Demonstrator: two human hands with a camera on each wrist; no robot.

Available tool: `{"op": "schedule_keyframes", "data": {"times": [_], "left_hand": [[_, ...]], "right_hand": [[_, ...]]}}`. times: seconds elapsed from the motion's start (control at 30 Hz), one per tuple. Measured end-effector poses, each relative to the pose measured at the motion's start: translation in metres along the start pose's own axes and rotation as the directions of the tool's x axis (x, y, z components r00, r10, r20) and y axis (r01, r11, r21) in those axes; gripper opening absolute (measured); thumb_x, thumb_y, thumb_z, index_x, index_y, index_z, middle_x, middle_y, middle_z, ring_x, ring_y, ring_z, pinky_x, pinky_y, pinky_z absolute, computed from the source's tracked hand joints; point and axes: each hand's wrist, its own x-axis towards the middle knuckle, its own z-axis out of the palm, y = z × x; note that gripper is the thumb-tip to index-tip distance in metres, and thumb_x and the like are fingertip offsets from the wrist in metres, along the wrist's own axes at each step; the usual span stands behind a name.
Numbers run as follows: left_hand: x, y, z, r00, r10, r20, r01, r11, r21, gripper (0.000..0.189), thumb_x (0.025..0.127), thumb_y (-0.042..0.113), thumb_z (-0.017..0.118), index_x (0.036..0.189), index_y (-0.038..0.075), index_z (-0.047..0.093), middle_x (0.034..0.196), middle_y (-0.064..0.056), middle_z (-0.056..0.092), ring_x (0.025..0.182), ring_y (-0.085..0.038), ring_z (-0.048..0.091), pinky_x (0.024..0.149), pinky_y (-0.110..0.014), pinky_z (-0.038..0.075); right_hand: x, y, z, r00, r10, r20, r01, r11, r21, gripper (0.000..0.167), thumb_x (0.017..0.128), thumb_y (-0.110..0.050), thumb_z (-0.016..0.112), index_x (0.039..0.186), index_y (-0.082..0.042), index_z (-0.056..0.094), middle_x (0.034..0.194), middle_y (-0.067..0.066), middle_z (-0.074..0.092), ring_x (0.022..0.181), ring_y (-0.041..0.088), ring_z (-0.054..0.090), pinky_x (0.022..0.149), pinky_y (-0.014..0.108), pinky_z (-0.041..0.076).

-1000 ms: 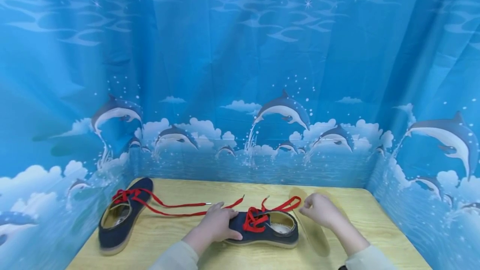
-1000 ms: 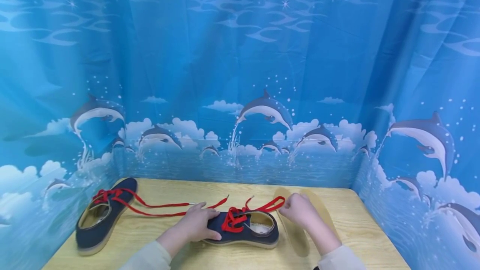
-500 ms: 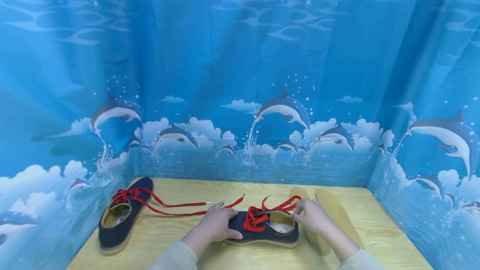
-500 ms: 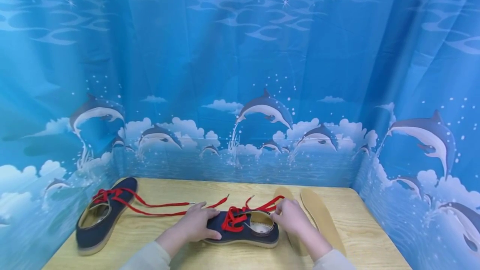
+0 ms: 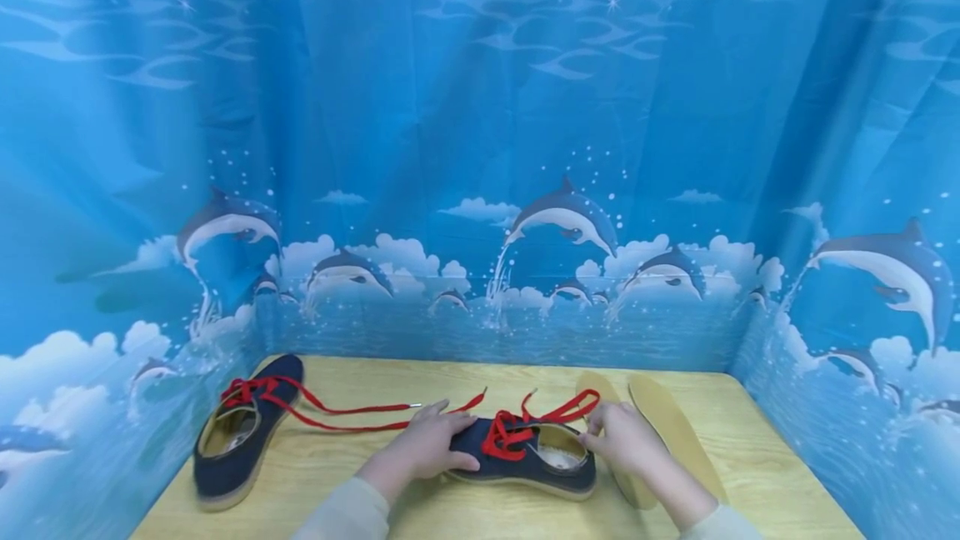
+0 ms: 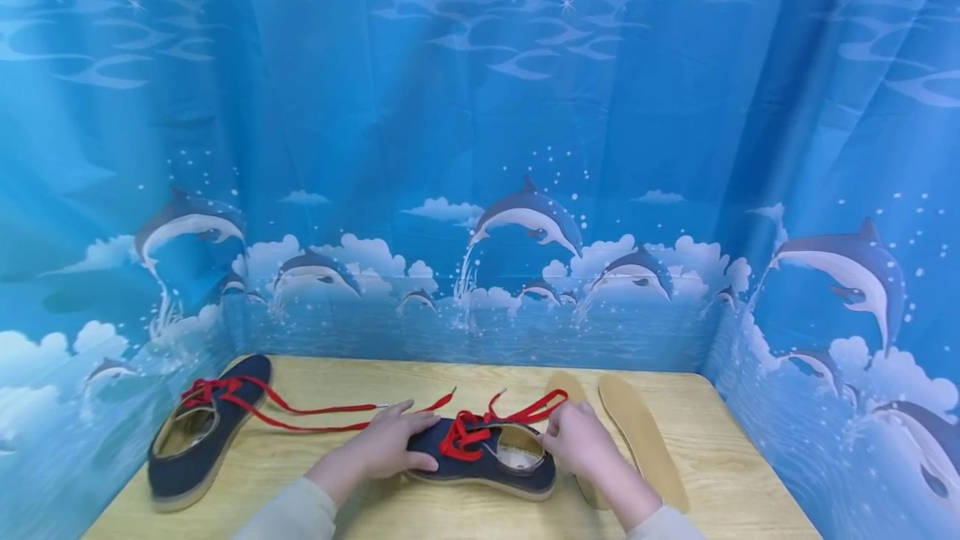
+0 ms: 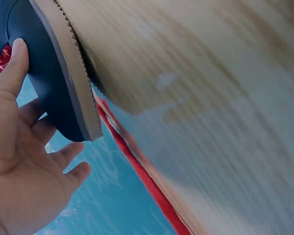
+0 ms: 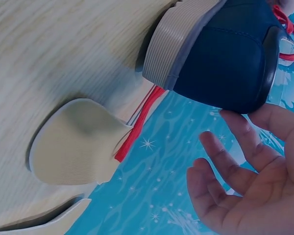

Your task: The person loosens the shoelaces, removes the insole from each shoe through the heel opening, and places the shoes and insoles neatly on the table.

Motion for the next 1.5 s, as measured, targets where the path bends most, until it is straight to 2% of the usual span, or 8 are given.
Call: {"op": "schedule_keyframes", "data": {"times": [0.27,0.5,0.7,0.83,0.93,1.1,1.37,1.5], "left_hand": [[0.005,-0.008,0.000,0.999,-0.013,0.044,0.017,0.996,-0.088,0.078,0.082,0.059,0.072,0.147,0.021,0.053,0.151,-0.001,0.049,0.147,-0.040,0.026,0.117,-0.064,0.021],[0.007,-0.008,-0.001,0.999,0.010,0.044,-0.008,0.999,-0.049,0.078,0.082,0.059,0.071,0.148,0.021,0.053,0.152,0.000,0.049,0.147,-0.039,0.026,0.118,-0.061,0.021],[0.003,-0.005,-0.003,0.999,-0.014,0.046,0.015,1.000,-0.023,0.078,0.082,0.062,0.068,0.147,0.022,0.054,0.152,-0.002,0.048,0.148,-0.039,0.026,0.118,-0.062,0.020],[-0.001,-0.002,-0.002,0.998,-0.043,0.043,0.043,0.999,0.005,0.077,0.084,0.064,0.066,0.147,0.022,0.053,0.152,-0.005,0.048,0.147,-0.040,0.026,0.117,-0.064,0.020],[-0.003,-0.001,0.000,0.999,-0.041,0.025,0.040,0.998,0.041,0.076,0.086,0.063,0.065,0.148,0.020,0.052,0.153,-0.007,0.047,0.147,-0.041,0.027,0.117,-0.064,0.021],[-0.006,0.000,0.003,0.999,-0.036,-0.007,0.036,0.995,0.089,0.077,0.088,0.061,0.064,0.149,0.018,0.050,0.153,-0.009,0.046,0.146,-0.042,0.028,0.117,-0.062,0.022],[-0.011,0.003,0.005,0.993,-0.109,-0.043,0.114,0.985,0.129,0.078,0.086,0.066,0.062,0.147,0.017,0.053,0.149,-0.013,0.049,0.144,-0.044,0.030,0.117,-0.063,0.023],[-0.009,0.000,0.006,0.993,-0.098,-0.063,0.106,0.986,0.125,0.079,0.085,0.067,0.062,0.146,0.018,0.055,0.146,-0.012,0.053,0.144,-0.044,0.031,0.116,-0.063,0.024]], "right_hand": [[-0.007,-0.005,0.001,1.000,0.004,0.003,-0.004,1.000,0.011,0.032,0.081,-0.016,0.081,0.061,-0.016,0.057,0.103,0.008,0.071,0.098,0.031,0.061,0.088,0.054,0.053],[-0.010,-0.003,0.002,1.000,-0.020,-0.006,0.020,1.000,0.007,0.032,0.081,-0.017,0.081,0.062,-0.017,0.056,0.106,0.010,0.072,0.101,0.034,0.061,0.092,0.057,0.051],[-0.009,-0.003,0.001,1.000,0.015,0.002,-0.015,1.000,-0.019,0.030,0.082,-0.022,0.081,0.063,-0.018,0.058,0.094,-0.001,0.068,0.089,0.022,0.057,0.078,0.047,0.054],[-0.005,-0.003,-0.001,1.000,0.028,-0.009,-0.028,0.999,-0.015,0.026,0.084,-0.023,0.079,0.065,-0.019,0.062,0.085,-0.003,0.064,0.083,0.019,0.054,0.068,0.041,0.051],[-0.002,-0.004,-0.001,1.000,0.012,-0.027,-0.012,1.000,-0.015,0.024,0.085,-0.022,0.078,0.065,-0.020,0.064,0.082,-0.004,0.064,0.084,0.020,0.056,0.070,0.041,0.051],[0.003,-0.004,0.002,0.999,-0.022,-0.033,0.022,1.000,-0.003,0.024,0.082,-0.020,0.081,0.064,-0.020,0.065,0.089,-0.001,0.066,0.089,0.024,0.058,0.080,0.046,0.052],[0.005,0.000,0.009,0.997,-0.071,-0.013,0.072,0.995,0.062,0.018,0.081,-0.016,0.081,0.068,-0.019,0.069,0.106,0.011,0.071,0.103,0.036,0.061,0.097,0.056,0.047],[0.005,0.001,0.010,0.997,-0.072,0.001,0.071,0.995,0.070,0.021,0.081,-0.015,0.081,0.065,-0.019,0.068,0.106,0.010,0.071,0.103,0.036,0.061,0.097,0.057,0.046]]}}
